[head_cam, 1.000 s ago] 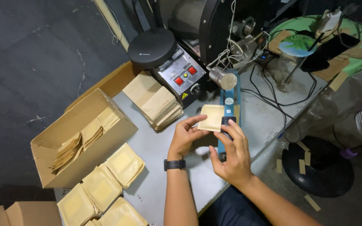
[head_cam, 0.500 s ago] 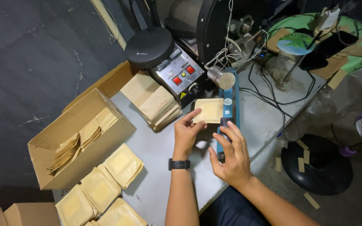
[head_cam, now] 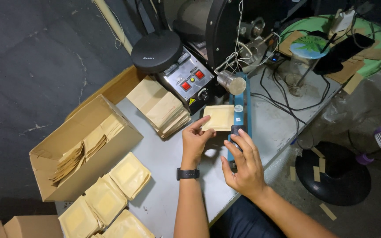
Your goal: The person is sealing small paper coffee pouches using a manual heat sealer and then organizing the sealed pouches into cardboard boxes.
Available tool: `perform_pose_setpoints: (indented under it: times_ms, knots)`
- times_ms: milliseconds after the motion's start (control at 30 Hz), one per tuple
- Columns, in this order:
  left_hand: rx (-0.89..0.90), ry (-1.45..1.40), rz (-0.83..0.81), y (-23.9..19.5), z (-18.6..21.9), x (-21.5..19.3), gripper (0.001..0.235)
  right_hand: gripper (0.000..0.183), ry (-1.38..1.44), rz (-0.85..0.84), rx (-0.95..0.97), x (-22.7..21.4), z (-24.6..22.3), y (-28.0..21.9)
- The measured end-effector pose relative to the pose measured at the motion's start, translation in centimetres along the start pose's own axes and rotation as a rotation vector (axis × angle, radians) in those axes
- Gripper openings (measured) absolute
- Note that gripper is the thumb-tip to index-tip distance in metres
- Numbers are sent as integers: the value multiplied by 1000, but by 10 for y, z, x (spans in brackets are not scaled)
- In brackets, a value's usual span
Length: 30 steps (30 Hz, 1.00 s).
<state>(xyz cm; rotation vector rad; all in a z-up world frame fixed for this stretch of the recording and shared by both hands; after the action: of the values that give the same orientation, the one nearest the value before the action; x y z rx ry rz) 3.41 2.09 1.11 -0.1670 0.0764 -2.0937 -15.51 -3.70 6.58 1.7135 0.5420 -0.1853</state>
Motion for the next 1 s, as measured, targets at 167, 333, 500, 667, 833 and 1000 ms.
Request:
perform_pose_setpoints:
  times_ms: [167, 333, 500, 667, 833, 1000]
  knots:
    - [-3, 22, -11, -7, 9, 2, 49, 39, -13, 12, -2, -2, -2, 4]
    - [-26, 16, -6, -9, 13, 3, 48, 40, -15, 8, -4, 0, 0, 3]
    - [-22, 17, -27, -9, 11, 2, 48, 40, -20, 3, -7, -1, -1, 3]
    - [-29, 14, -22, -7, 9, 2, 50, 40, -13, 7, -13, -1, -1, 2]
    - [-18, 8, -25, -8, 10, 2, 49, 41, -3, -3, -12, 0, 0, -1]
    - [-14, 9, -28, -8, 11, 1, 49, 41, -13, -10, -16, -1, 0, -1]
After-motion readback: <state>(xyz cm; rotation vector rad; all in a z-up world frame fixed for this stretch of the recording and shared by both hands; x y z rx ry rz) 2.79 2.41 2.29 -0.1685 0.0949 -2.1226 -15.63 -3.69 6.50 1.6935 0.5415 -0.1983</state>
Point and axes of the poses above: each hand's wrist, its own y-axis towards the middle knuckle, its own x-axis out of the palm, z = x × y, the point moved 5 cm from there along y, towards the middle knuckle, and after that the axes turned 6 degrees about -x, right-handed, at the moved point
